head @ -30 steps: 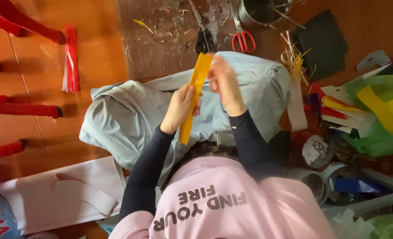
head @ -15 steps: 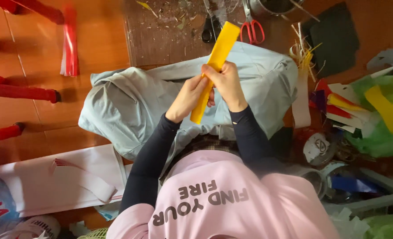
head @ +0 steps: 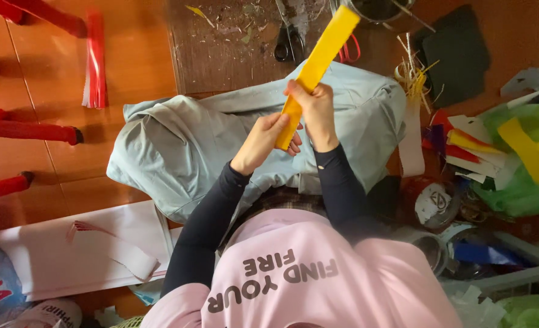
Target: Cutting strips of paper into specific lengths using scissors.
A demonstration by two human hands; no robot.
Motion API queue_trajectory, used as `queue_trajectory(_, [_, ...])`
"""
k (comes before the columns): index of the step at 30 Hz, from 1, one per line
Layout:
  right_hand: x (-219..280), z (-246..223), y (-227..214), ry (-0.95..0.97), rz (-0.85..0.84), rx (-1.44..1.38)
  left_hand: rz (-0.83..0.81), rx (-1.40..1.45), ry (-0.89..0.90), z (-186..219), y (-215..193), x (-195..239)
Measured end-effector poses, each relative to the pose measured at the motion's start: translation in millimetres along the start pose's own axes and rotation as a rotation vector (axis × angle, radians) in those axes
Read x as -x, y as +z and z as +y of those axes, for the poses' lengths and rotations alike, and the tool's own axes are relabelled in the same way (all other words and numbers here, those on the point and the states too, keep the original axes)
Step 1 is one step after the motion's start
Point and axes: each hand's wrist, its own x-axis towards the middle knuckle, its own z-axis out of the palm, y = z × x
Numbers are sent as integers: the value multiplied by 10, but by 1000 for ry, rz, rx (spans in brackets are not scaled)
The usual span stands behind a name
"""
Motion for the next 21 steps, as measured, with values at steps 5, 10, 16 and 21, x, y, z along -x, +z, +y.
queue_trajectory(5, [-53,143,-56,-29,46,-55,38,-45,-7,-191,-36,-56])
queue_trajectory(10, [-121,294,-131,-70,38,-109,132,-117,-27,-194,-39,-47])
queue_trajectory(16, [-215,514,-175,-75,93,-107,87,-252,-110,-278,-131,-35])
queue_trajectory(21, [-214,547,-138,-3,79,-210,259,-660,-40,-303,-134,45])
